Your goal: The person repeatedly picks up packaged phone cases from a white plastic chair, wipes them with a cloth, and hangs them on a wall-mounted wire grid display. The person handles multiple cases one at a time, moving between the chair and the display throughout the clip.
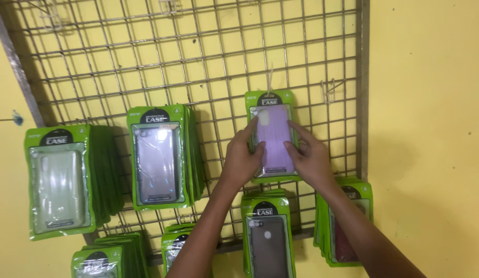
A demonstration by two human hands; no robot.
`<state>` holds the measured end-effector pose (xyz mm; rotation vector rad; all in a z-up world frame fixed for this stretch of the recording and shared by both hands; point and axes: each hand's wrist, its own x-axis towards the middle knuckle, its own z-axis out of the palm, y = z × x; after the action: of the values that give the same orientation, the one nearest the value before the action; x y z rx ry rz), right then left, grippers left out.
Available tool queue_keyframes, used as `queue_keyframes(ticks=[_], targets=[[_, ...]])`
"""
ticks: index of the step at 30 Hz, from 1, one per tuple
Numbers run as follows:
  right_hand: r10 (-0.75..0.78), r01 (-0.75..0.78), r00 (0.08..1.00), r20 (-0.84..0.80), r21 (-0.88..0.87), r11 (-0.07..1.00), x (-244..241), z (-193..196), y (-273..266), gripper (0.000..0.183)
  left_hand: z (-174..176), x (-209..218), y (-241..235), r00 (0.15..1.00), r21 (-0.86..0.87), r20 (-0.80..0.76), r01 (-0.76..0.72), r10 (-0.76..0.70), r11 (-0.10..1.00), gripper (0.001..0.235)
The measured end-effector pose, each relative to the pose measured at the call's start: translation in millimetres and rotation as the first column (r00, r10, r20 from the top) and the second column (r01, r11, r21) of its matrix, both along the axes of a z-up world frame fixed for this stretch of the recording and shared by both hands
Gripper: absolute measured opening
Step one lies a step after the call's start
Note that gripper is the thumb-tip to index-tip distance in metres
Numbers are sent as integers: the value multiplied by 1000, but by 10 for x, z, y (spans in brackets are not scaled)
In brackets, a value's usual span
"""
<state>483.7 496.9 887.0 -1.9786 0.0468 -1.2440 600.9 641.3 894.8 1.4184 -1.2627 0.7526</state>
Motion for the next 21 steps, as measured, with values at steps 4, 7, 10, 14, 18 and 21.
queue_keyframes(ticks=[4,7,10,14,18,21], targets=[[-194,191,981,-17,-98,977,167,-122,-75,60,-125,163,-86,999,53,-41,-17,19,998,68],[-98,114,991,94,-176,978,230,-261,-157,59,-232,155,-62,991,129,-114,-52,67,990,68],[-53,115,981,185,-344,932,255,-419,-238,59,-343,123,10,987,168,-133,-67,90,984,70],[-80,87,996,39,-256,963,297,-508,-295,61,-434,157,47,994,136,-109,-4,19,991,73],[-182,177,983,10,-303,936,350,-581,-211,64,-512,193,-5,997,78,-81,-2,8,997,72],[-210,237,971,113,-372,898,359,-529,-149,66,-532,163,-55,988,106,-147,-23,39,994,78]])
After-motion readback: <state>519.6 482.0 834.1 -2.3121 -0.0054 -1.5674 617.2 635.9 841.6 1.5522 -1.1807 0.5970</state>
